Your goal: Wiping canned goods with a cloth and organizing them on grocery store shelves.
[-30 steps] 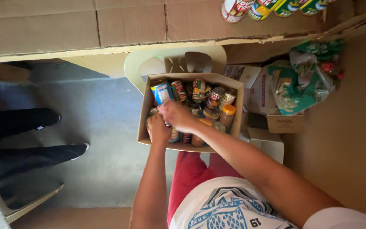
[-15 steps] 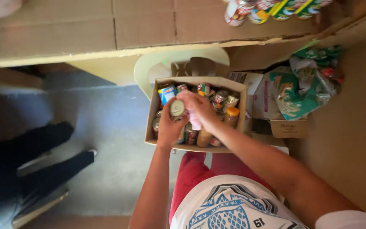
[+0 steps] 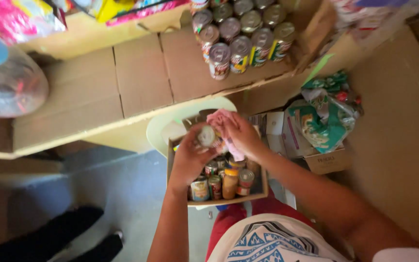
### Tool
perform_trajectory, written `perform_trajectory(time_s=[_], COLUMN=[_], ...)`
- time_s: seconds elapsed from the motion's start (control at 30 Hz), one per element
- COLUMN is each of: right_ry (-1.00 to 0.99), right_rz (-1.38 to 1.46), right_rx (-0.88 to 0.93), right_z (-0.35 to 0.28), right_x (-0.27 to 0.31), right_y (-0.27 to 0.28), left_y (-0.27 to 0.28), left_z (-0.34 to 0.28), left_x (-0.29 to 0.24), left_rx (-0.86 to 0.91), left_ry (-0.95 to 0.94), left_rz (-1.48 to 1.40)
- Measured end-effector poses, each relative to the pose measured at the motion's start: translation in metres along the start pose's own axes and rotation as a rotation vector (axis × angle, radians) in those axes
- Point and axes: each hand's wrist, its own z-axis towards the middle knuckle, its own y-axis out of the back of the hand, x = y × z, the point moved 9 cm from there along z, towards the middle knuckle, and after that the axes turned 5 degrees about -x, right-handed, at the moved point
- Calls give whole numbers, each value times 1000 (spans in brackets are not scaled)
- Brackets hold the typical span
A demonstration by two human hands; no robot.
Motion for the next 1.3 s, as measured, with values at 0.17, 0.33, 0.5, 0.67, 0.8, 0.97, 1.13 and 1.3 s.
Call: perform_trajectory(time_s=[0.17, 0.33, 0.5, 0.67, 0.8, 0.97, 1.13, 1.3], right_ry=[290, 617, 332, 489, 776, 818, 887, 910], right_rz=[-349, -881, -1059, -587, -519, -1067, -1185, -1207], right_rx=[-40, -64, -382, -308, -296, -449, -433, -382], right_z=[-19, -7, 79, 189, 276, 356, 281, 246], right_x=[95, 210, 242, 223, 206, 148, 208, 204], right_y=[19, 7, 60, 119, 157, 200, 139, 112], left_y=[-8, -27, -65, -82, -87, -90, -92, -93], left_z=[35, 78, 152, 253, 373, 396, 440, 472], left_x=[-52, -140, -191, -164, -81, -64, -13, 43], left_rx=[-100, -192, -212, -54, -211, -481, -324, -173], left_ry=[-70, -318, -509, -603, -574, -1004, -799, -583], left_rz=[-250, -84, 84, 71, 467, 808, 993, 1143])
